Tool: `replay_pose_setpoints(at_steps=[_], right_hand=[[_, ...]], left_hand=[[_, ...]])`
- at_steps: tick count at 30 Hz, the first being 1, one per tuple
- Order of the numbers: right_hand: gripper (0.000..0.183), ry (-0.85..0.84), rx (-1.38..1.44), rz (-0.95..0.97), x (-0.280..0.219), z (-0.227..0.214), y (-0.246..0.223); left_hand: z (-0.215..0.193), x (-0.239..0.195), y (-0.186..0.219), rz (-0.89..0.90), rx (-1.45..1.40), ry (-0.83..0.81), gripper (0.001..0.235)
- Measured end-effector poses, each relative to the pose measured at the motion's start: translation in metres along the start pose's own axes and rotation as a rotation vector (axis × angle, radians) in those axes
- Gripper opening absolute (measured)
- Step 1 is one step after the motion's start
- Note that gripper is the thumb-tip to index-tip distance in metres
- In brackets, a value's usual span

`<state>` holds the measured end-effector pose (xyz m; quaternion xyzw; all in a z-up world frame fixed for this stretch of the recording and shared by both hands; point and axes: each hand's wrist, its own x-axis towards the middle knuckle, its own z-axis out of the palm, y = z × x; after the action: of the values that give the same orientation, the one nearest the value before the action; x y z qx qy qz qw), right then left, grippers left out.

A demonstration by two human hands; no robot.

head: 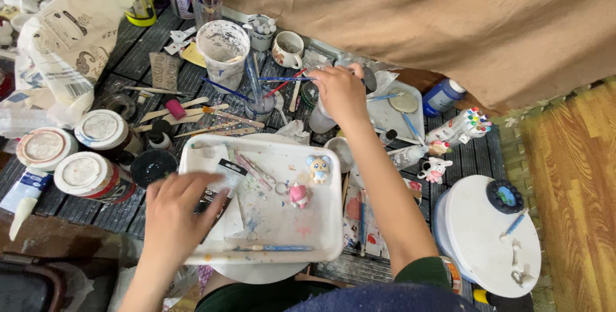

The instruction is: The person paints small figurines using a fine brush and various paints. They dip the brush into water, mix colors on a palette, and apply paint to the figurines' details. The person also handles a roll of tape and a yellow paint container during the process.

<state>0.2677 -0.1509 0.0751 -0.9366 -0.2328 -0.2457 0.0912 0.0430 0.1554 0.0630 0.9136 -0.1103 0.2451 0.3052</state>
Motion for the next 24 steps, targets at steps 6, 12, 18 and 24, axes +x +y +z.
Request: replay_pose_setpoints(at_steps=[6,12,18,24], right_hand=[[0.018,-0.014,0.378,0.189,-0.035,-0.011,-0.006],[0.033,-0.273,1.364,0.492,-0.076,0.016,-0.013],[0.039,-0.544,1.577,0.528,-0.095,0.010,-0.016],[0.041,-0.458,1.634,0.779,-0.095,0.009,-0.016]], left_hand=[[0.042,0.079,0.016,0.132,0.108,0.076,0.010],[0.084,0.124,0.041,0.503,0.314,0.183,0.037],[0.097,0.116,0.030,0.667,0.505,0.120,0.034],[0.073,0.117,0.009,0.508,0.570,0.120,0.021]])
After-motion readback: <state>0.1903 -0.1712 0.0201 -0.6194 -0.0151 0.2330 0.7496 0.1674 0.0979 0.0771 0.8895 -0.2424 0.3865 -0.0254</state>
